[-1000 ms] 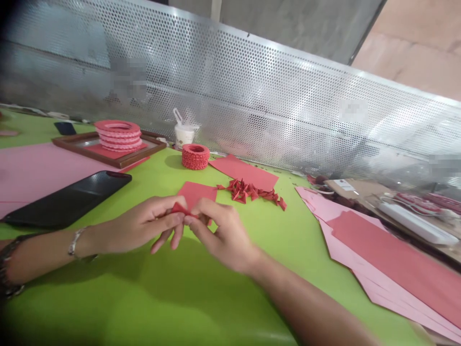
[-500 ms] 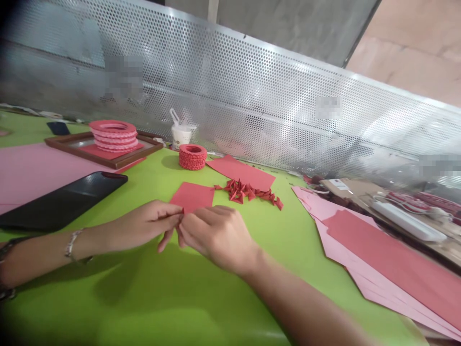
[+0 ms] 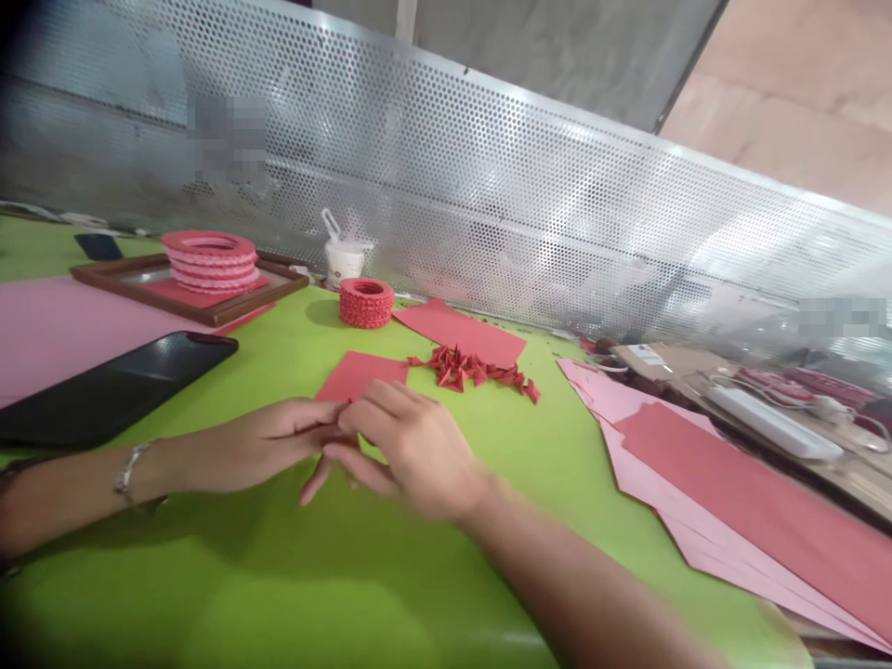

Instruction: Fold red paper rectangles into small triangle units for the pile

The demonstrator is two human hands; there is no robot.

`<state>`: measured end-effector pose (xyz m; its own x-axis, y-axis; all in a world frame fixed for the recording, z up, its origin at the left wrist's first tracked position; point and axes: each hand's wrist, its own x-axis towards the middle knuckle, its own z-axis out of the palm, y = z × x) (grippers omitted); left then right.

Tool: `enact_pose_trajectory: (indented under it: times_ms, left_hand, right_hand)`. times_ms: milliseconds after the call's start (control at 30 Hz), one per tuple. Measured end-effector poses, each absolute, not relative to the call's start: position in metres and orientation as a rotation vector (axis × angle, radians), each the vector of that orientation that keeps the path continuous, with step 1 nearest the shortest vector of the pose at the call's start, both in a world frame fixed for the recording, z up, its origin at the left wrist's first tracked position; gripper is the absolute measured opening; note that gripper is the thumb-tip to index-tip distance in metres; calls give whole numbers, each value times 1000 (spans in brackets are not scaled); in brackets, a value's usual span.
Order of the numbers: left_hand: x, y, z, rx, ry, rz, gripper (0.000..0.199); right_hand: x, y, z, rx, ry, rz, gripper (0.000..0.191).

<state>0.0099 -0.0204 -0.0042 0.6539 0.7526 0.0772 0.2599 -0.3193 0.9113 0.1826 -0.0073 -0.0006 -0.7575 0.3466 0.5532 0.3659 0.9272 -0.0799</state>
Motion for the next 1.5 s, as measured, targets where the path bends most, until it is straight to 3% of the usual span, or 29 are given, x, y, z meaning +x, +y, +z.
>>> enact_pose_trajectory:
  times_ms: [167,367,567,1033,1167,1267,1333,1400,1500]
  left_hand:
    - [8,-19,-6,1930,776,553,19]
    - [6,-15,-11,1975,793,578,23]
    - [3,-15,-6,2287,770,562,30]
    - [3,-13,-6,2131,752,569,29]
    - [2,-10,-8,2204,920,532,27]
    - [-1,-6,-13,2337,1121,495,35]
    - [-4,-3,-16,2446,1207,390,46]
    - [-7,-2,-18,2507,1269,226,54]
    - [-8,-2,-17,2529,1278,69,57]
  right_hand:
    - [180,-8,-5,-815,-2347,387,11]
    - [178,-9,-7,-782,-2329,464,11]
    - [177,-12,-6,-546,-2063,1194,12]
    - [179,-4,-9,-576,-2095,1234,3]
    - [185,9,-2,-662,-2065,1266,3]
    - [195,30,3,-869,-1838,1108,3]
    - [201,43,4,-1005,-1494,1060,11]
    - [205,53,2,-1086,-1320,1065,31]
    - [205,55,-5,-1160,-1425,1090,55]
